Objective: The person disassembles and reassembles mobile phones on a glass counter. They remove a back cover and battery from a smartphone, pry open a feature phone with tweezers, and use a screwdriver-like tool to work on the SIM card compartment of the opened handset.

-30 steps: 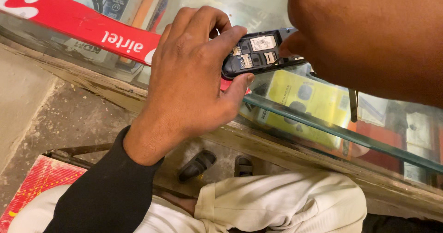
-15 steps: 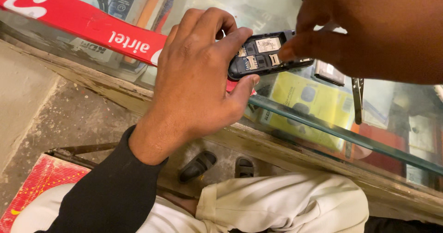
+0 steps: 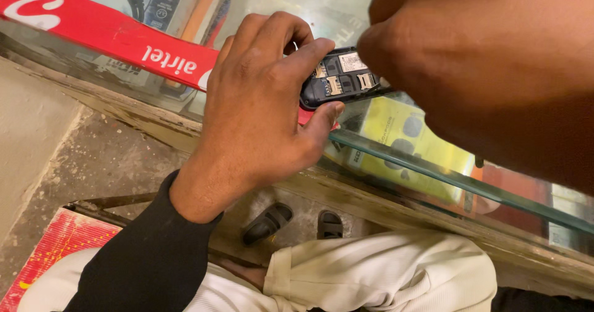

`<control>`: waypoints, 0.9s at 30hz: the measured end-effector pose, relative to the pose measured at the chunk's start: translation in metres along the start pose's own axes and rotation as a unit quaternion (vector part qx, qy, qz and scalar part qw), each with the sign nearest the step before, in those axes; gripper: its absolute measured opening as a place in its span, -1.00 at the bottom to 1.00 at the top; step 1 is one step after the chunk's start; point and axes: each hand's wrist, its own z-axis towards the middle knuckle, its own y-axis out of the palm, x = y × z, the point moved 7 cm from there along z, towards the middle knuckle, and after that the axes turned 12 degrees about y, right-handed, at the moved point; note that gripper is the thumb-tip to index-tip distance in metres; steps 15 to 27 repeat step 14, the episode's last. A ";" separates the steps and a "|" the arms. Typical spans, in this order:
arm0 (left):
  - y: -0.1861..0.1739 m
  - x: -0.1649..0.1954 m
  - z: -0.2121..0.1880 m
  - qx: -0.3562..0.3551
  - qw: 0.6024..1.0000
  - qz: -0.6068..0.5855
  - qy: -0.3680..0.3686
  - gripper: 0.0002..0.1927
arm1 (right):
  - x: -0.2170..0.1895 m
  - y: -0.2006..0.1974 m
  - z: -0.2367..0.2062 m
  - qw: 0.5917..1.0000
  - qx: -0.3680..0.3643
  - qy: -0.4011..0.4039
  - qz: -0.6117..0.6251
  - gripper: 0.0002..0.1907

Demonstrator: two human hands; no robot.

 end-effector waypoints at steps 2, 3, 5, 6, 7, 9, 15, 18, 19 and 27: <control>-0.001 0.001 0.000 0.004 1.000 0.002 0.007 -0.44 | -0.005 -0.011 -0.004 0.998 0.049 -0.027 0.017 -0.88; -0.002 0.000 0.000 0.005 1.000 -0.001 0.006 -0.44 | -0.007 -0.016 -0.006 0.995 0.081 -0.039 0.043 -0.86; -0.002 0.000 -0.001 0.005 1.000 -0.008 0.002 -0.45 | -0.005 -0.018 -0.012 0.988 0.117 -0.015 0.101 -0.84; -0.002 0.000 -0.001 0.007 1.000 -0.005 0.004 -0.45 | -0.003 -0.013 -0.012 0.990 0.105 0.011 0.095 -0.76; -0.002 0.000 0.000 0.009 1.000 -0.001 0.006 -0.45 | 0.002 0.004 -0.010 0.997 0.035 0.068 0.021 -0.56; -0.001 0.000 0.000 0.007 1.000 -0.001 0.009 -0.45 | 0.009 0.022 -0.007 0.993 -0.019 0.112 -0.042 -0.51; 0.000 -0.001 0.000 0.000 1.000 0.000 0.000 -0.45 | 0.000 0.014 0.001 0.998 0.063 0.012 -0.024 -0.76; 0.000 -0.001 0.000 0.000 1.000 0.000 0.000 -0.45 | 0.000 0.014 0.001 0.998 0.063 0.012 -0.024 -0.76; 0.000 -0.001 0.000 0.000 1.000 0.000 0.000 -0.45 | 0.000 0.014 0.001 0.998 0.063 0.012 -0.024 -0.76; 0.000 -0.001 0.000 0.000 1.000 0.000 0.000 -0.45 | 0.000 0.014 0.001 0.998 0.063 0.012 -0.024 -0.76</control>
